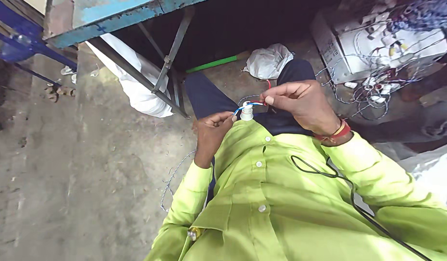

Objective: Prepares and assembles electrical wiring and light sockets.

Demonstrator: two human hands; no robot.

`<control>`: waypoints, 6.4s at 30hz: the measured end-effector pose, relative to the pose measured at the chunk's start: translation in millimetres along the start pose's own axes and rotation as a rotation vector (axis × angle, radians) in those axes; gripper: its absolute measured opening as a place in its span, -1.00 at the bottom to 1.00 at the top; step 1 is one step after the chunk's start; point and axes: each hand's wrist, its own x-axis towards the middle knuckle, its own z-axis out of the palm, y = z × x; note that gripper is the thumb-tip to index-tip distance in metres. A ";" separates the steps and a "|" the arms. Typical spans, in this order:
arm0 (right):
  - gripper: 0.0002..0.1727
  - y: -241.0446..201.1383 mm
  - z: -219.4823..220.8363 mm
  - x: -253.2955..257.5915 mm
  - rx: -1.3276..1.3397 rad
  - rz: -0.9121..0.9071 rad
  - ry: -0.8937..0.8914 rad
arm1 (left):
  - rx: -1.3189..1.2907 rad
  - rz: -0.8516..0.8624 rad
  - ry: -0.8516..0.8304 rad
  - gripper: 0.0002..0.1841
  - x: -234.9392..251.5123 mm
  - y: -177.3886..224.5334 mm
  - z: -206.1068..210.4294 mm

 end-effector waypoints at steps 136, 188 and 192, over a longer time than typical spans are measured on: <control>-0.81 10.6 -17.2 1.2 -0.123 -0.171 -0.128 | -0.444 -0.140 -0.346 -0.73 3.3 -1.2 -3.9; -0.80 -4.8 0.4 -7.7 -0.415 -0.320 -0.293 | -0.451 -0.255 -0.360 -0.80 -2.9 13.5 23.3; -0.76 -4.8 -7.0 -6.7 -0.422 -0.330 -0.375 | -0.493 -0.294 -0.328 -0.81 -1.7 12.4 26.5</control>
